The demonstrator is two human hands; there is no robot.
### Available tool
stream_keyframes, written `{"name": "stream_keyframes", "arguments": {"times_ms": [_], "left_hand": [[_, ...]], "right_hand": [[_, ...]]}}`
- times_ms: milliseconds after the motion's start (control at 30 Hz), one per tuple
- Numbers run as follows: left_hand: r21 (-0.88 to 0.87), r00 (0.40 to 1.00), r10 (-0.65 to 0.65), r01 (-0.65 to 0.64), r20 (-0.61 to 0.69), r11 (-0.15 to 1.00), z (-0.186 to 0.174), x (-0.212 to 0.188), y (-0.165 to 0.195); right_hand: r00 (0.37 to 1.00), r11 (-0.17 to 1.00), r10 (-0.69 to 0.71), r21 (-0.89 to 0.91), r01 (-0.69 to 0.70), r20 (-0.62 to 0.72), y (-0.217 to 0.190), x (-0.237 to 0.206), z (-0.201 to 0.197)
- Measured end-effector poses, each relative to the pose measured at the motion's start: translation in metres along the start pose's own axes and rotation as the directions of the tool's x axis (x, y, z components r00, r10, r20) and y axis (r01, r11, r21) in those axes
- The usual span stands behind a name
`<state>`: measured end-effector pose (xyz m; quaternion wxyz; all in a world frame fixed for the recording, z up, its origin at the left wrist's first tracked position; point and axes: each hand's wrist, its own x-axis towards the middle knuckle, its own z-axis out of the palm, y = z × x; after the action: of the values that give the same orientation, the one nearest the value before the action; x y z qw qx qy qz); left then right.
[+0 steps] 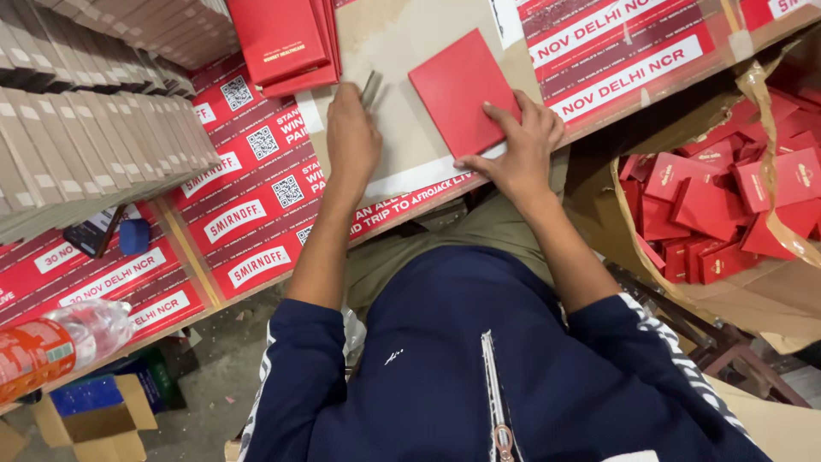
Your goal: The person places a red gift box on a padded board and rubs a sanding block along its edges and corners, turning the box to smooth each side, then sets the finished box on a stack and takes the next box from a pile.
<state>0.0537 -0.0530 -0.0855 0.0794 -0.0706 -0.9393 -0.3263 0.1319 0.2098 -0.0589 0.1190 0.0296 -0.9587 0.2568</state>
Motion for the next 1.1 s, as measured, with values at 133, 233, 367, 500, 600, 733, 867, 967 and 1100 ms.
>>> {"name": "stream_keyframes", "arguments": {"times_ms": [133,233,367,500,600,733,867,967,1100], "left_hand": [[0.063,0.962,0.27,-0.267,-0.046,0.962,0.0,0.019,0.011],[0.253,0.947,0.32,-0.305,-0.021,0.918,0.006,0.029,0.034],[0.139,0.903,0.43,-0.427,0.008,0.894,0.008,-0.001,0.064],[-0.087,0.903,0.394,-0.385,0.172,0.919,-0.002,-0.055,0.067],[-0.18,0.933,0.329,-0.303,0.142,0.936,-0.011,-0.047,0.054],[-0.138,0.963,0.266,-0.26,0.032,0.956,-0.023,0.015,0.042],[-0.229,0.954,0.299,-0.288,0.016,0.93,-0.021,0.065,0.041],[-0.233,0.907,0.419,-0.398,0.045,0.887,0.001,0.081,0.038],[-0.213,0.871,0.486,-0.462,0.071,0.861,0.027,0.073,0.027]], "right_hand": [[0.999,0.999,-0.031,0.004,0.032,-0.035,0.0,0.013,0.011],[0.999,1.0,-0.02,0.009,0.021,-0.03,-0.001,0.018,0.016],[0.999,1.0,0.017,0.015,-0.017,-0.033,-0.002,0.021,0.018],[1.0,0.998,0.003,0.062,-0.003,0.011,-0.003,0.018,0.009],[0.999,0.998,-0.038,0.057,0.038,0.004,-0.016,0.016,0.008],[0.993,0.99,0.12,-0.082,-0.118,0.023,-0.04,0.023,0.02],[0.972,0.993,-0.116,0.039,0.11,0.206,-0.009,0.048,-0.003],[0.899,0.957,-0.275,0.191,0.22,0.34,0.03,0.061,-0.034],[0.884,0.946,-0.304,0.221,0.237,0.356,0.04,0.063,-0.044]]}}
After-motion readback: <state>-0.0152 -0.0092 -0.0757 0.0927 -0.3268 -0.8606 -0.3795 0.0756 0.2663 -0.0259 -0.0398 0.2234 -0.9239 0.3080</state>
